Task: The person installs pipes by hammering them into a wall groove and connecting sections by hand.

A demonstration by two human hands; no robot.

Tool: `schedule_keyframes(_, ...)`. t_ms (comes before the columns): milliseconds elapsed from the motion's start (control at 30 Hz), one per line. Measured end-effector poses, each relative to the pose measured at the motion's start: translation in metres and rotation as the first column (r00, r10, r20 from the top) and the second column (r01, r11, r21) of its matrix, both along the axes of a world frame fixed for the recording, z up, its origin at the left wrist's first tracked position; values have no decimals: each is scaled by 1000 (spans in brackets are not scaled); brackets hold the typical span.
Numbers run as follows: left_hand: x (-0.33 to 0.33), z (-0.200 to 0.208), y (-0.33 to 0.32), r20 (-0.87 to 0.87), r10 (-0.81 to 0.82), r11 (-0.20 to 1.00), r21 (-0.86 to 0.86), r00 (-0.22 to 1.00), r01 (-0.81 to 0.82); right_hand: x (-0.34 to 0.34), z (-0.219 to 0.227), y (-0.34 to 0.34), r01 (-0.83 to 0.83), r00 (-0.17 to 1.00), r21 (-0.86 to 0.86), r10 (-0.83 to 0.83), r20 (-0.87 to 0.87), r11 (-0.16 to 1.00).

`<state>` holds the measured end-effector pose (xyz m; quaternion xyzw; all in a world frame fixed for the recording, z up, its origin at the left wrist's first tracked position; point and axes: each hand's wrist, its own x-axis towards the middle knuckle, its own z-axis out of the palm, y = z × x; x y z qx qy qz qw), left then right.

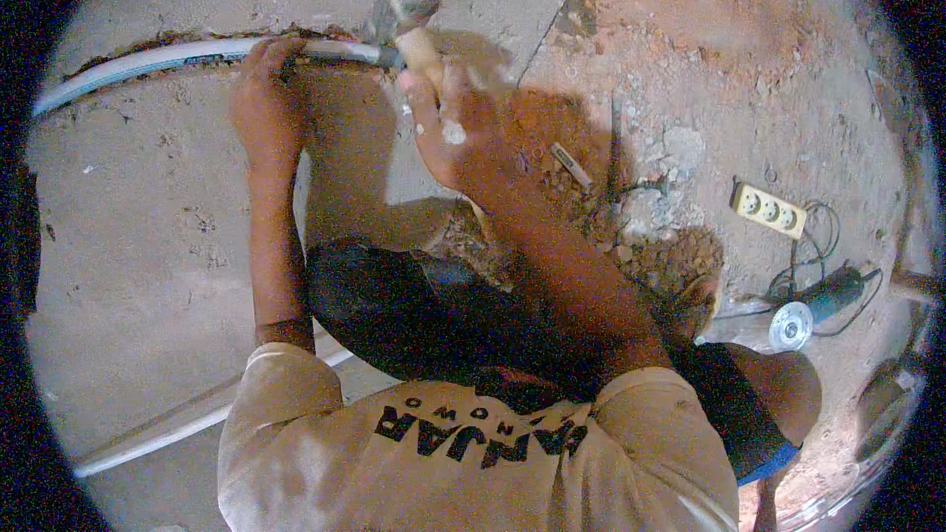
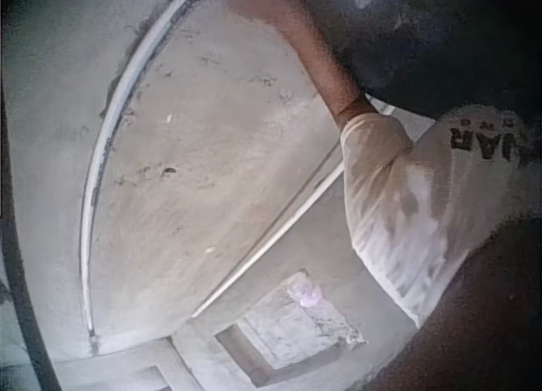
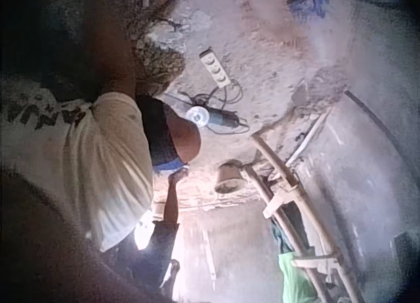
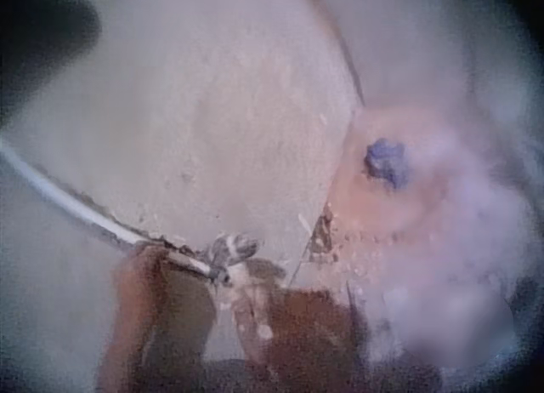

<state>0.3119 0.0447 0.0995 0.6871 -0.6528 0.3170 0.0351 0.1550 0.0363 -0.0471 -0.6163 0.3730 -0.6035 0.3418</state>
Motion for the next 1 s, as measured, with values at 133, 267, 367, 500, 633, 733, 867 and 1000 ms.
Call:
schedule_keyframes(133, -5, 1, 0, -38, -35, 999, 17, 999, 36, 6, -37, 1, 251, 951, -169, -209, 229, 953)
schedule_keyframes(267, -13, 8, -8, -14, -30, 999, 16, 999, 30, 51, -108, -1, 136, 649, -7, -83, 756, 991)
schedule_keyframes(367, -10, 11, -8, 6, 9, 999, 31, 1000, -9, 26, -39, 6, 273, 944, -240, -212, 252, 932)
schedule_keyframes(500, 1, 1, -5, -8, -21, 1000, -4, 1000, 21, -43, 35, -17, 181, 840, -365, -336, -425, 913)
schedule_keyframes(633, -8, 3, -5, -47, -15, 999, 37, 999, 16, -8, -5, 9, 44, 972, -76, -61, -227, 996)
schedule_keyframes(733, -12, 10, -12, -48, -48, 997, 62, 998, 51, 24, -47, 20, -117, 990, 31, 114, 79, 993)
schedule_keyframes(867, 0, -2, -6, 20, 26, 999, 43, 999, -27, -4, -12, -3, 23, 999, -53, -25, -47, 998)
schedule_keyframes(1000, -4, 5, 0, -14, -45, 999, 26, 999, 46, -23, -5, 3, 130, 969, -161, -160, -191, 978)
